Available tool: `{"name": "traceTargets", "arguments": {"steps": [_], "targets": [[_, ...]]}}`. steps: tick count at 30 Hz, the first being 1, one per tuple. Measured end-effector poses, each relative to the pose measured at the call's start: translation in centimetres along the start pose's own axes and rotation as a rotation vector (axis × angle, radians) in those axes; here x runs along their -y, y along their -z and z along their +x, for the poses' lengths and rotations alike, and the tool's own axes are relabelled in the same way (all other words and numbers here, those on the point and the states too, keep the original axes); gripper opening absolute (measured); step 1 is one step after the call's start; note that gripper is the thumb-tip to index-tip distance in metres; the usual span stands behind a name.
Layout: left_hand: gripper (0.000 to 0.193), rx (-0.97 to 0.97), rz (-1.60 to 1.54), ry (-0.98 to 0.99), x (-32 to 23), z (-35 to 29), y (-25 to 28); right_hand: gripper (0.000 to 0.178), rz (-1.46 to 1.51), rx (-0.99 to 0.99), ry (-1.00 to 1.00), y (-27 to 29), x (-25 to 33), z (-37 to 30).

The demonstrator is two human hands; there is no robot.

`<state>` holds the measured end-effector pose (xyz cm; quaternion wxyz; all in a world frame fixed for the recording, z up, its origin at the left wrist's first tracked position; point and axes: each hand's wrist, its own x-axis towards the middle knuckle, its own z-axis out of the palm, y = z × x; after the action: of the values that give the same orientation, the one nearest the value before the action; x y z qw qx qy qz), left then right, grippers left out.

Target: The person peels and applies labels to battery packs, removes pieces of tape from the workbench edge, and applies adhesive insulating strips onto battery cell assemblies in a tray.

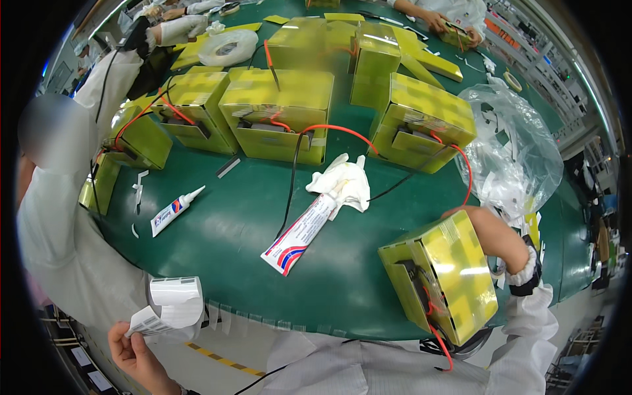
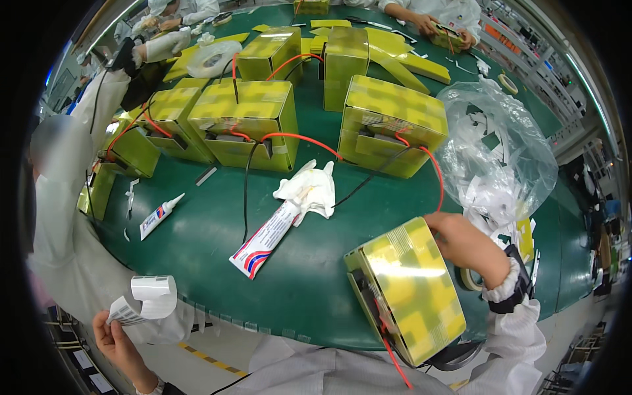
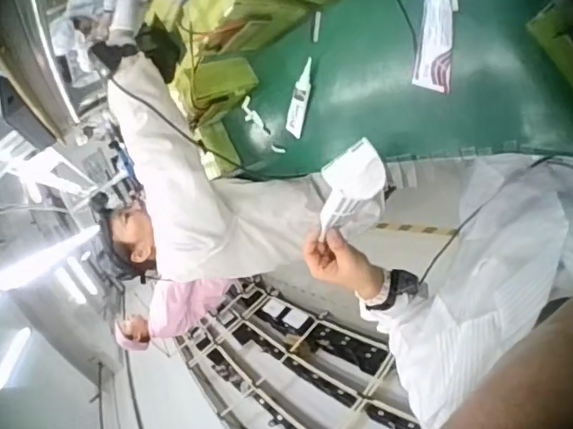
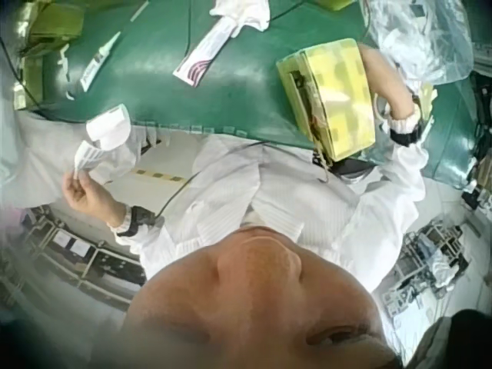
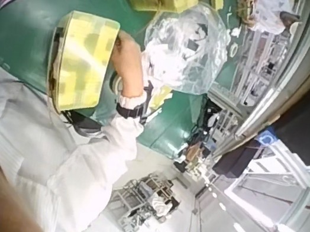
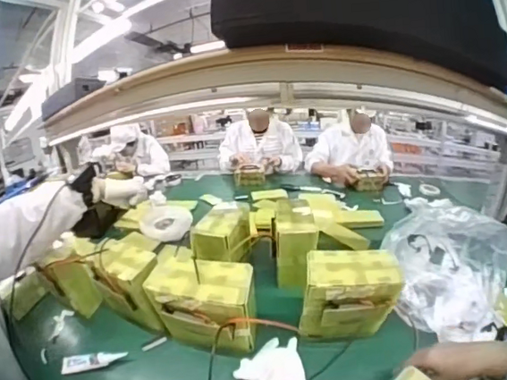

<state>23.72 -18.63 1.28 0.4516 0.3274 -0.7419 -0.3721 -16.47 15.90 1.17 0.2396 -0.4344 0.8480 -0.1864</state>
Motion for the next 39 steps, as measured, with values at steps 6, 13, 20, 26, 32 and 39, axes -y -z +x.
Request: {"name": "traceTargets", "arguments": {"steps": [6, 13, 20, 26, 32, 39], "targets": [[0.016, 0.105, 0.008, 0.016, 0.0, 1.9, -2.8, 0.033, -0.162, -0.042, -0.081, -1.1, -1.0, 0.1], [0.019, 0.107, 0.089, 0.027, -2.6, 1.6, -4.1, 0.030, -0.049, -0.148, 0.029, -0.8, 0.0, -2.1], [0.015, 0.134, 0.094, 0.011, -6.5, 0.8, -6.7, 0.028, 0.064, -0.229, -0.075, 0.8, 0.2, -9.8], [0.019, 0.275, 0.016, -0.047, -8.0, 0.6, -6.5, 0.029, 0.154, -0.349, -0.196, 1.6, -0.7, -15.1], [0.014, 0.264, -0.145, -0.059, -9.4, -0.5, -7.0, 0.030, 0.098, -0.348, -0.208, 5.3, 0.9, -14.6], [0.015, 0.168, -0.149, 0.015, -8.6, -1.1, -4.5, 0.029, -0.044, -0.357, -0.006, 8.9, 5.1, -9.2]]}}
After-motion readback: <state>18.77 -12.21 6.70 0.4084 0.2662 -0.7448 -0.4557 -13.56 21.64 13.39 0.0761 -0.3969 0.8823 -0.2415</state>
